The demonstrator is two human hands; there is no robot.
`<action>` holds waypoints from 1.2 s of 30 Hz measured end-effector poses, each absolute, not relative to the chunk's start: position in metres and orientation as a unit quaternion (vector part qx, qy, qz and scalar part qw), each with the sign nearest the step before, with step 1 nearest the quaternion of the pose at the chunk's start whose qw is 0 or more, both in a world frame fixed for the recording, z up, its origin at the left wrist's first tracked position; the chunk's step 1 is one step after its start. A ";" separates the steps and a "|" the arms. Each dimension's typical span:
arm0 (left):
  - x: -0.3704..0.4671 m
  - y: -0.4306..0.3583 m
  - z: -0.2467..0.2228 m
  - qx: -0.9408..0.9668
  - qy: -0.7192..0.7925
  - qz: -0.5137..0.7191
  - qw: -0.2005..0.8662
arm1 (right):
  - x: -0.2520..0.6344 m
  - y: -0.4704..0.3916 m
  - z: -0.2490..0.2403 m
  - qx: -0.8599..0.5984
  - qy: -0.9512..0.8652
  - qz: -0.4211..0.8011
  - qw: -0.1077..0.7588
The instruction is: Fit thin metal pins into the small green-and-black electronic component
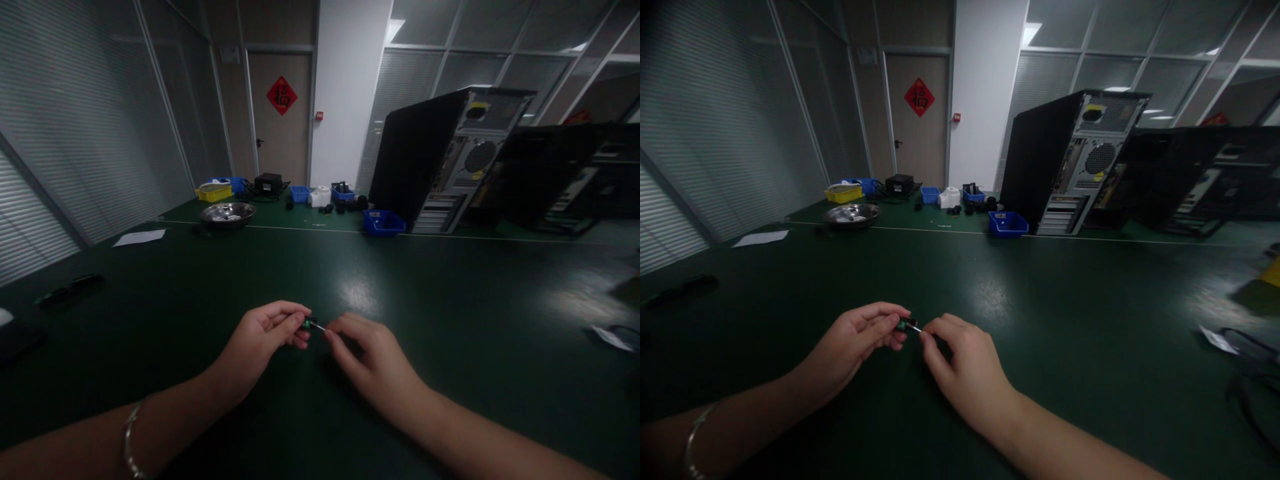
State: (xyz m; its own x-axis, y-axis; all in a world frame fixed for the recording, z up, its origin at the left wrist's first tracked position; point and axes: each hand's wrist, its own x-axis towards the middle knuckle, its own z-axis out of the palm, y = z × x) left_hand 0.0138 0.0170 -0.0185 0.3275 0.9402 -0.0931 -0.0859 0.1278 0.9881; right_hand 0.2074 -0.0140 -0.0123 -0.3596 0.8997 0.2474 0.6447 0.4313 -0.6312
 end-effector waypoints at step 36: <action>0.013 0.018 -0.016 0.490 0.396 0.402 0.664 | 0.209 -0.015 -0.009 -0.451 -0.805 0.226 0.311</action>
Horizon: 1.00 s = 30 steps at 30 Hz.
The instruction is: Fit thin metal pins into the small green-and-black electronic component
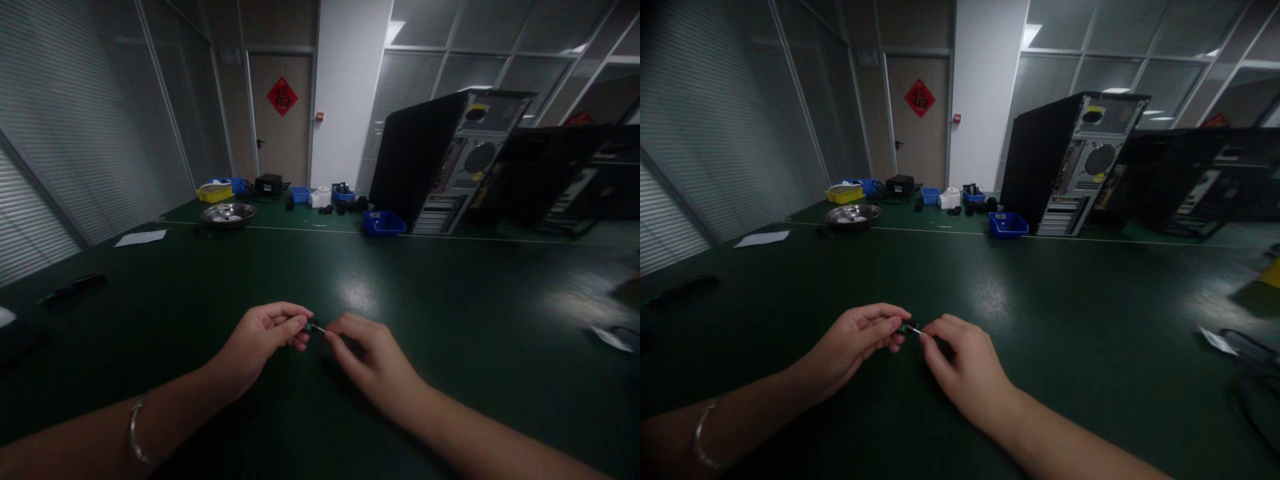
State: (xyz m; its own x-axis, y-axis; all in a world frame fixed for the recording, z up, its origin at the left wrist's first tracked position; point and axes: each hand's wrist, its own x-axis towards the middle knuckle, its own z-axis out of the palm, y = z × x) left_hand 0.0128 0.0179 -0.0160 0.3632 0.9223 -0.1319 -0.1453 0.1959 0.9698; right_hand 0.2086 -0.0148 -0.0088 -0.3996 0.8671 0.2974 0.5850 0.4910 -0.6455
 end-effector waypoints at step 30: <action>0.016 0.013 -0.010 0.573 0.398 0.373 0.612 | 0.207 -0.017 -0.009 -0.393 -0.809 0.265 0.347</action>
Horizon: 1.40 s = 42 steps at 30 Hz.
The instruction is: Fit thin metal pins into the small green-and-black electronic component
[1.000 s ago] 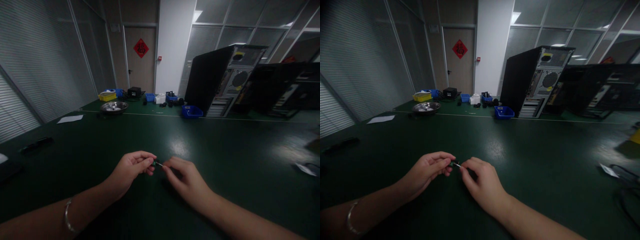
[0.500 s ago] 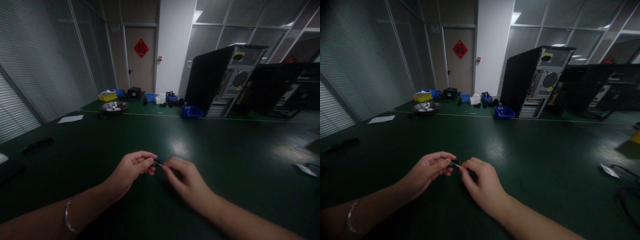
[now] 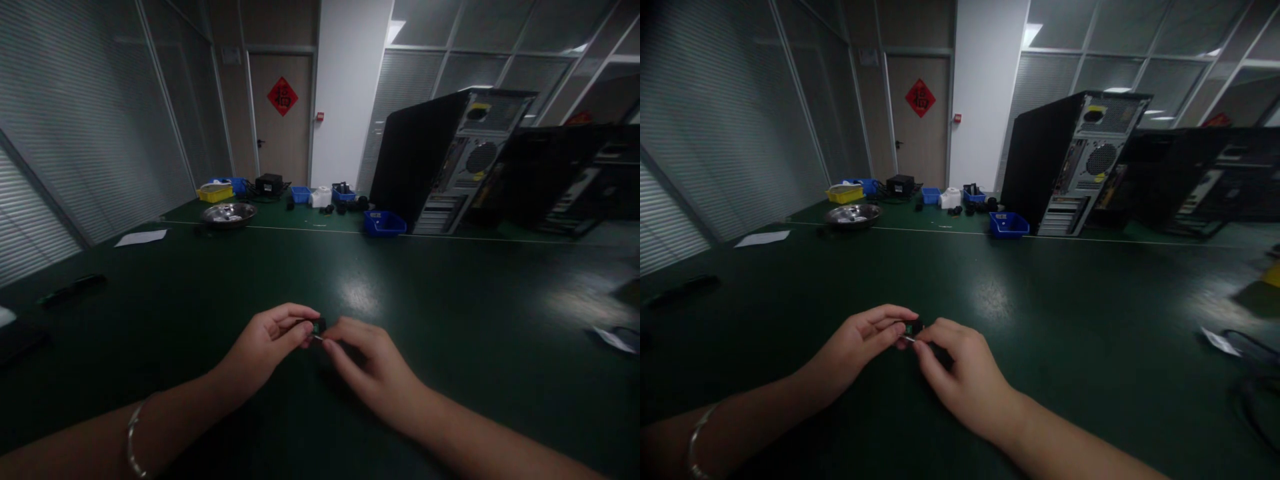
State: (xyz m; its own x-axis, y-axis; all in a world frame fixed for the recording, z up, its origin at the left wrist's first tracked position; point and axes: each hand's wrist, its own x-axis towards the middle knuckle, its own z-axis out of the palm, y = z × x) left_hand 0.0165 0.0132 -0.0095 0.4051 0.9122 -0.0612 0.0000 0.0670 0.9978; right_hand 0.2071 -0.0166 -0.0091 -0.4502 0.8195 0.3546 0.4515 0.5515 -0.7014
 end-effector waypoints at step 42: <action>0.014 0.014 -0.012 0.461 0.383 0.422 0.680 | 0.207 -0.015 -0.012 -0.450 -0.788 0.248 0.340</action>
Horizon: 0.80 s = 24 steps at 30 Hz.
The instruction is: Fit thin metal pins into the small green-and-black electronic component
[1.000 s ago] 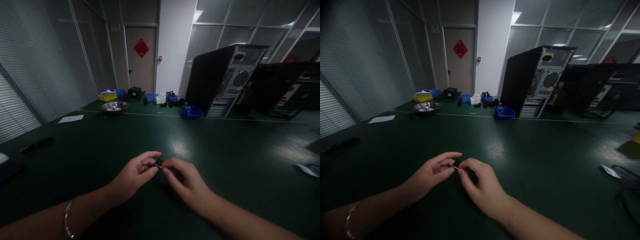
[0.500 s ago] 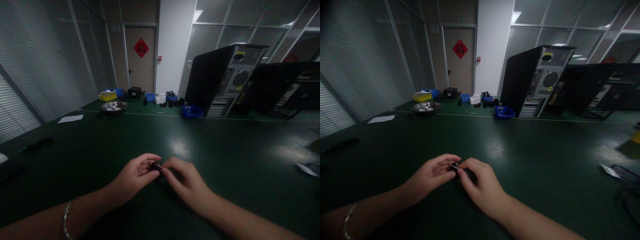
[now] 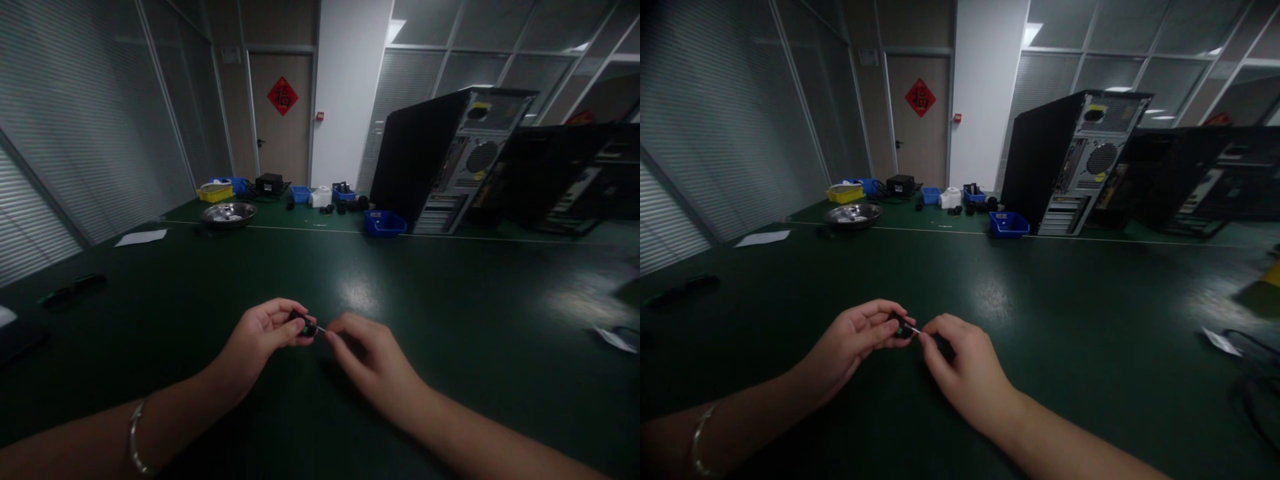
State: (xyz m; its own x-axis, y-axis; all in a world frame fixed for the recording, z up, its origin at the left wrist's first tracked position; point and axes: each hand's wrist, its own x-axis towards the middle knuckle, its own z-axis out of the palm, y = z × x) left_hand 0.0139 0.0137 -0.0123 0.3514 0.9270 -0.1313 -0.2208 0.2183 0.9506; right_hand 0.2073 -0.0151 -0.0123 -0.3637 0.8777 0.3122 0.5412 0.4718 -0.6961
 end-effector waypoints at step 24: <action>0.016 0.014 -0.014 0.463 0.399 0.443 0.656 | 0.208 -0.014 -0.014 -0.474 -0.789 0.223 0.322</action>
State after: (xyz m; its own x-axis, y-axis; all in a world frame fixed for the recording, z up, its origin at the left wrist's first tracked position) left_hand 0.0164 0.0141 -0.0135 0.2890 0.9506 -0.1134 -0.2116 0.1789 0.9608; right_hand 0.2085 -0.0137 -0.0136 -0.3446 0.8906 0.2968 0.6042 0.4524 -0.6560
